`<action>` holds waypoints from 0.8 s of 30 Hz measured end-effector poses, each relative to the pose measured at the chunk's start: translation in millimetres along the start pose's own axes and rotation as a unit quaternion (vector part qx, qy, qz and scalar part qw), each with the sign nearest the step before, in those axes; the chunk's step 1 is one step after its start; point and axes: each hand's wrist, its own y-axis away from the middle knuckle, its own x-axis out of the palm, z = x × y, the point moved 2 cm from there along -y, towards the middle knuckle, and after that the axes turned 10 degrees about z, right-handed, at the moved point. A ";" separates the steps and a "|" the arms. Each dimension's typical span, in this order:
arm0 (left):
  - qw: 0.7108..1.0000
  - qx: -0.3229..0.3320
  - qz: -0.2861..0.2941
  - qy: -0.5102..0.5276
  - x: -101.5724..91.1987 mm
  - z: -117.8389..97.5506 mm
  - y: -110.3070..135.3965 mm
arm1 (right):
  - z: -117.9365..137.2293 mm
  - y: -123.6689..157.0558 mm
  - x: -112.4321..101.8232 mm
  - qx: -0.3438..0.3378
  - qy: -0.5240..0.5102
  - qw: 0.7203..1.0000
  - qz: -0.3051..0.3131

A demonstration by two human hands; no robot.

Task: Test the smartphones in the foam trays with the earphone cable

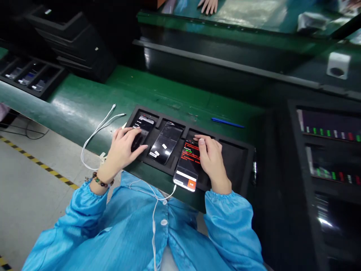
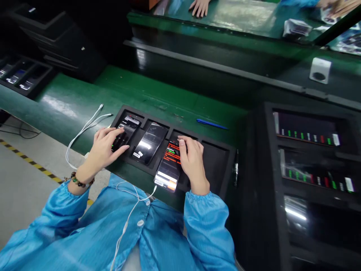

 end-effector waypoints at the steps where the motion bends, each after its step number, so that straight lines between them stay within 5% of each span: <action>1: 0.999 -0.001 0.005 -0.034 -0.5 9.0 -2.4 | -0.7 0.0 -0.1 -0.001 0.002 1.000 0.000; 10: 0.996 0.006 0.018 -0.089 -9.1 18.9 17.8 | -1.5 1.0 -1.0 -0.007 -0.005 1.000 0.002; 19: 0.995 0.016 0.035 -0.096 -3.6 18.9 -25.7 | -2.4 0.0 -0.8 -0.013 -0.016 1.000 0.003; 24: 0.995 0.017 0.028 -0.092 -3.4 27.3 -26.9 | -2.0 0.2 -0.7 -0.018 -0.018 1.000 -0.003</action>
